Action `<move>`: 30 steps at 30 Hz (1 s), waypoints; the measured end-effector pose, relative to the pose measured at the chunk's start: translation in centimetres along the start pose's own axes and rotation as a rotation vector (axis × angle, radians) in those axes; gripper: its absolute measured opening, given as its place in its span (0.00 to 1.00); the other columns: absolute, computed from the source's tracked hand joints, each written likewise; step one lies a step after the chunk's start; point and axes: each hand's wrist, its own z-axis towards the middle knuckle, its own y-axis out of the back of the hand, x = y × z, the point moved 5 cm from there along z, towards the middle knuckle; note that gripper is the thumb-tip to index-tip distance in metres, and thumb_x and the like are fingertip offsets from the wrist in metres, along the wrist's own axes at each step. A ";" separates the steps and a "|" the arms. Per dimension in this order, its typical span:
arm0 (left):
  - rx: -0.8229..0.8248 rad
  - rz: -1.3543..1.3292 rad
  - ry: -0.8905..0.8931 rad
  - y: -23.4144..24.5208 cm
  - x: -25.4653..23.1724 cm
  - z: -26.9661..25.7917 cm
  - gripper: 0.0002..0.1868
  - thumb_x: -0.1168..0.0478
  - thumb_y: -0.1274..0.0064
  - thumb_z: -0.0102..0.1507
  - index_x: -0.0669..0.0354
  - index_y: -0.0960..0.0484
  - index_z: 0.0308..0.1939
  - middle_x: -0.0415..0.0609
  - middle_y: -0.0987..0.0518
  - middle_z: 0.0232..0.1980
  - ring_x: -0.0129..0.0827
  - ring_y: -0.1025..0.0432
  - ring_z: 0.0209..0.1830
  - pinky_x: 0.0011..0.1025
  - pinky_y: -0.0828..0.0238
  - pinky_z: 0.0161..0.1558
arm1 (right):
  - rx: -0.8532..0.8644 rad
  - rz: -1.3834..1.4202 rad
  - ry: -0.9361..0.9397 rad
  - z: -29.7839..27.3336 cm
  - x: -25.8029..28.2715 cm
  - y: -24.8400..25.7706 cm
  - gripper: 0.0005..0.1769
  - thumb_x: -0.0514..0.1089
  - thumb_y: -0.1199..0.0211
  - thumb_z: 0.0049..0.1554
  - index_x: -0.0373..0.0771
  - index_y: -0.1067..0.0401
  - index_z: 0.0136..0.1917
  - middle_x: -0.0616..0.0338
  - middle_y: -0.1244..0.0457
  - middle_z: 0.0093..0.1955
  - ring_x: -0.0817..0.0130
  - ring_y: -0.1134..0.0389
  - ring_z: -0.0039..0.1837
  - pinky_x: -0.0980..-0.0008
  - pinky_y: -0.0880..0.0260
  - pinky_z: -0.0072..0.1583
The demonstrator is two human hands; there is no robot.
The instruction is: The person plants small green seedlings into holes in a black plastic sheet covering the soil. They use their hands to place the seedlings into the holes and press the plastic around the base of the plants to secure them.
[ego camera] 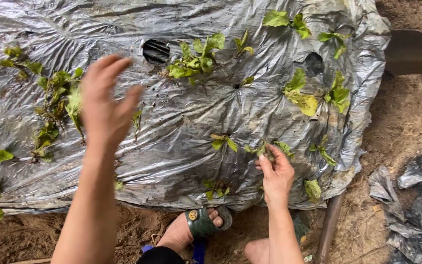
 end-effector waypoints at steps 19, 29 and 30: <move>0.085 -0.120 0.125 -6.4 4.1 -16.0 0.08 0.61 0.35 0.59 0.45 0.14 0.41 0.43 0.19 0.42 0.46 0.23 0.46 0.43 0.26 0.50 | 0.532 0.010 0.124 -9.6 3.9 -9.9 0.21 0.41 0.25 0.50 0.38 0.20 0.57 0.52 0.27 0.53 0.61 0.23 0.50 0.68 0.20 0.46; 0.270 -0.143 0.076 -7.1 3.4 -20.0 0.10 0.58 0.35 0.58 0.42 0.14 0.43 0.37 0.16 0.39 0.37 0.20 0.39 0.35 0.23 0.42 | 0.402 0.485 -0.262 -9.3 2.0 -13.4 0.08 0.36 0.30 0.56 0.28 0.23 0.48 0.46 0.31 0.39 0.63 0.29 0.38 0.63 0.22 0.41; 0.272 -0.059 0.128 -6.9 4.4 -21.0 0.11 0.59 0.35 0.57 0.41 0.15 0.43 0.37 0.17 0.38 0.36 0.20 0.39 0.35 0.23 0.42 | 0.403 0.502 -0.331 -9.8 1.1 -13.6 0.09 0.38 0.31 0.57 0.30 0.23 0.50 0.47 0.30 0.43 0.64 0.28 0.40 0.63 0.21 0.44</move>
